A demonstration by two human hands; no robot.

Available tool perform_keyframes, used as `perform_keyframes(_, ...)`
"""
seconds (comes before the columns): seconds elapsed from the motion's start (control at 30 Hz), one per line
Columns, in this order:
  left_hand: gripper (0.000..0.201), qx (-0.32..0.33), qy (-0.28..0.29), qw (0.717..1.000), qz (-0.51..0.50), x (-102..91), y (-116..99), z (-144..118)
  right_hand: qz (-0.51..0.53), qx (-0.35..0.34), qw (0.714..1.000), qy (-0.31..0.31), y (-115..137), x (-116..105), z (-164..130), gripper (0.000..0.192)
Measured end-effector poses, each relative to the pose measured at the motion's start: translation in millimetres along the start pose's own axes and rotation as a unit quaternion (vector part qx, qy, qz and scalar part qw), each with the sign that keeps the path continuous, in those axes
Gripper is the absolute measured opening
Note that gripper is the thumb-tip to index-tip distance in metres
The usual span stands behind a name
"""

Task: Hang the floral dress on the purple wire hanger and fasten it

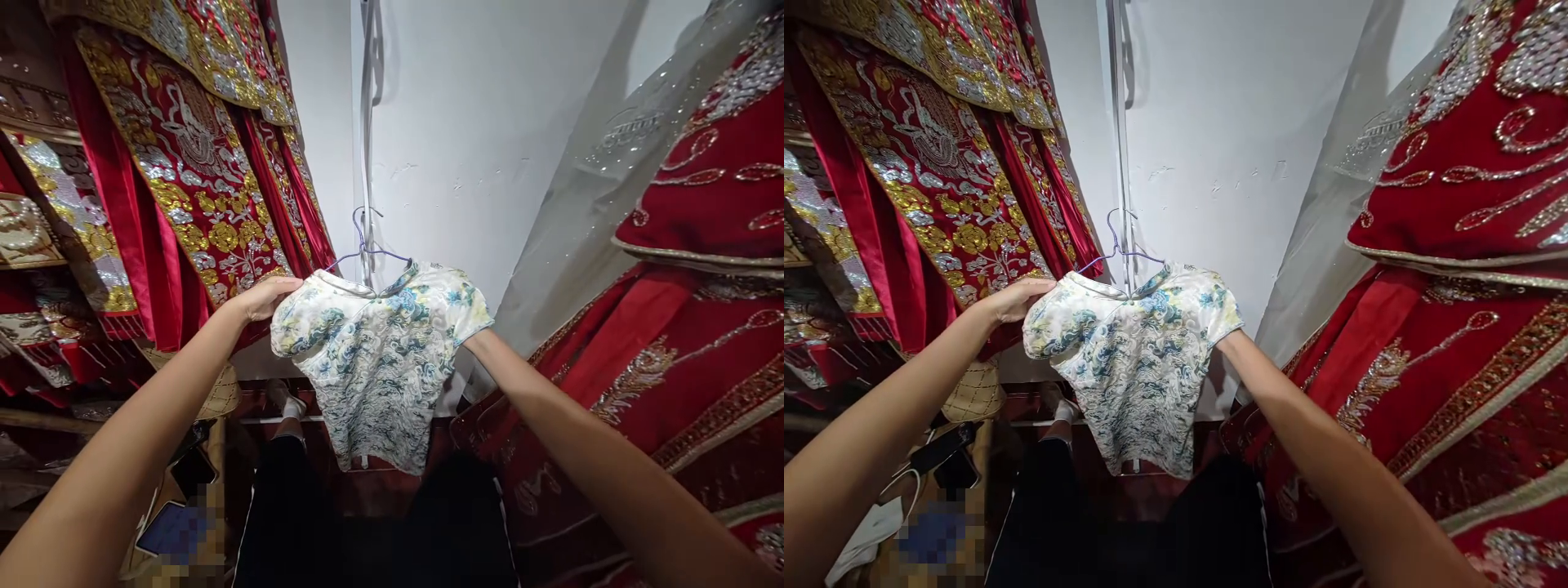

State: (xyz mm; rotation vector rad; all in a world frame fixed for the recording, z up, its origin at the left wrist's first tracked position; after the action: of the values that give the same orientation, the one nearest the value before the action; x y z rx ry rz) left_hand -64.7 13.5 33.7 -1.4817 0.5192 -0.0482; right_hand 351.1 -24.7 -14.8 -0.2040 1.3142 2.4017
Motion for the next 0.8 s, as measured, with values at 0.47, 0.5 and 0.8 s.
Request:
perform_keyframes(0.47,0.043,0.118,-0.136,0.975,0.131,33.9,-18,15,0.432,0.059,0.899,0.024,90,7,37,0.045)
perform_keyframes(0.5,0.042,0.130,-0.162,0.963,0.169,32.0,-18,14,0.427,0.059,0.901,0.060,103,11,30,0.048)
perform_keyframes(0.8,0.046,0.294,-0.197,0.922,0.159,79.1,-9,-25,0.049,0.062,0.877,0.474,79,53,-35,0.058)
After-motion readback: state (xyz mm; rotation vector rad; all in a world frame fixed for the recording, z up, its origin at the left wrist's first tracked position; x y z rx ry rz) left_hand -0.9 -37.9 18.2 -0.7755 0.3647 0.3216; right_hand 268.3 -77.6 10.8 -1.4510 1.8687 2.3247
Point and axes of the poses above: each hand's wrist, its own z-axis towards the middle knuckle, its own x-axis out of the palm, y = z × x, the point moved 2 cm from there along z, towards the middle knuckle, and after that the axes turned 8 degrees about z, right-handed, at the moved point
